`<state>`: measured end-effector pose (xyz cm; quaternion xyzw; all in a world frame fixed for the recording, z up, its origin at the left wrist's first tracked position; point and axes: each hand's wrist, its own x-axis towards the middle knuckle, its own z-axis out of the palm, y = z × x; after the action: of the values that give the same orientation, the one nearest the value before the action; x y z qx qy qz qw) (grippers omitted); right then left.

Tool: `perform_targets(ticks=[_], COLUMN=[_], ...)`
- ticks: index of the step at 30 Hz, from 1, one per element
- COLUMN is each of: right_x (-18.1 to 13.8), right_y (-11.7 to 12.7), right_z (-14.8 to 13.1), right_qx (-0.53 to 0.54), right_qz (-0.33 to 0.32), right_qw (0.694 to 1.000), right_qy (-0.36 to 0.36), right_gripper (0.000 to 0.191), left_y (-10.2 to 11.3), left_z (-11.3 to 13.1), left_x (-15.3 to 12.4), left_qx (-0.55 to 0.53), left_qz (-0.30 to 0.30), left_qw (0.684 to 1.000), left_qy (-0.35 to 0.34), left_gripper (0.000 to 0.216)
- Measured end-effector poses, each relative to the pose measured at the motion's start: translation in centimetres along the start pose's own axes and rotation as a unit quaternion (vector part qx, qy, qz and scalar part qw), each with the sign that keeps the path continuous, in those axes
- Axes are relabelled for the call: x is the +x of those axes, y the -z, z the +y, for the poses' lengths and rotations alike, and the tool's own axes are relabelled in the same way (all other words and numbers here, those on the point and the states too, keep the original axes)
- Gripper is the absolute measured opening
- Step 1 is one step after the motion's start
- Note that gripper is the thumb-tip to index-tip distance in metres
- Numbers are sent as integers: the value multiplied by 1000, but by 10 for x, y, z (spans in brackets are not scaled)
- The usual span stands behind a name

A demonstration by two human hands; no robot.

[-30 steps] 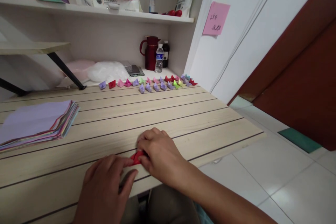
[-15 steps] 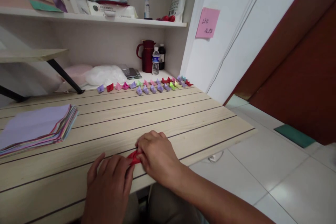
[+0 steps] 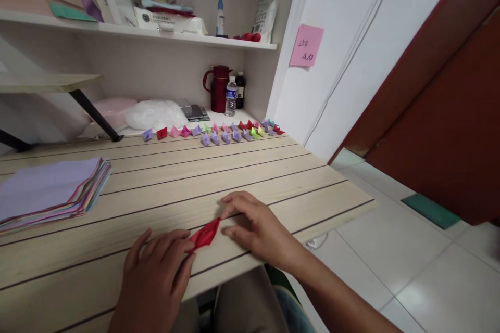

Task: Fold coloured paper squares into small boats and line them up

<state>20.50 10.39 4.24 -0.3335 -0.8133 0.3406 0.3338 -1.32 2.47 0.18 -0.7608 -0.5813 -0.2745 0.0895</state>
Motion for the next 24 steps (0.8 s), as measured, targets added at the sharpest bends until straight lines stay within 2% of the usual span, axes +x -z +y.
perform_targets(ticks=[8,12,17,21,24], right_x=[6,6,8,8,7], right_y=[-9,-9,-12,-6,1], right_z=[3,2,-6,-6,1], right_qx=[29,51,18,32,22], right_qz=[5,22,25,-20,-6], right_qw=[1000,998,1000,999,999], right_qy=[1,-5,-1,-7,-46], right_gripper=[6,10,18,16,13], left_y=[-2,-3,-3,4,9], left_z=[-5,-7,-5,-8,-18], left_x=[-1,-2,-3,-6,-10], left_qx=[8,2,40,56,53], left_qz=[11,16,61,89,73], left_qw=[1000,999,995,994,996], left_qy=[-28,-36,-63,-34,-5], left_gripper=[28,27,29,33,32])
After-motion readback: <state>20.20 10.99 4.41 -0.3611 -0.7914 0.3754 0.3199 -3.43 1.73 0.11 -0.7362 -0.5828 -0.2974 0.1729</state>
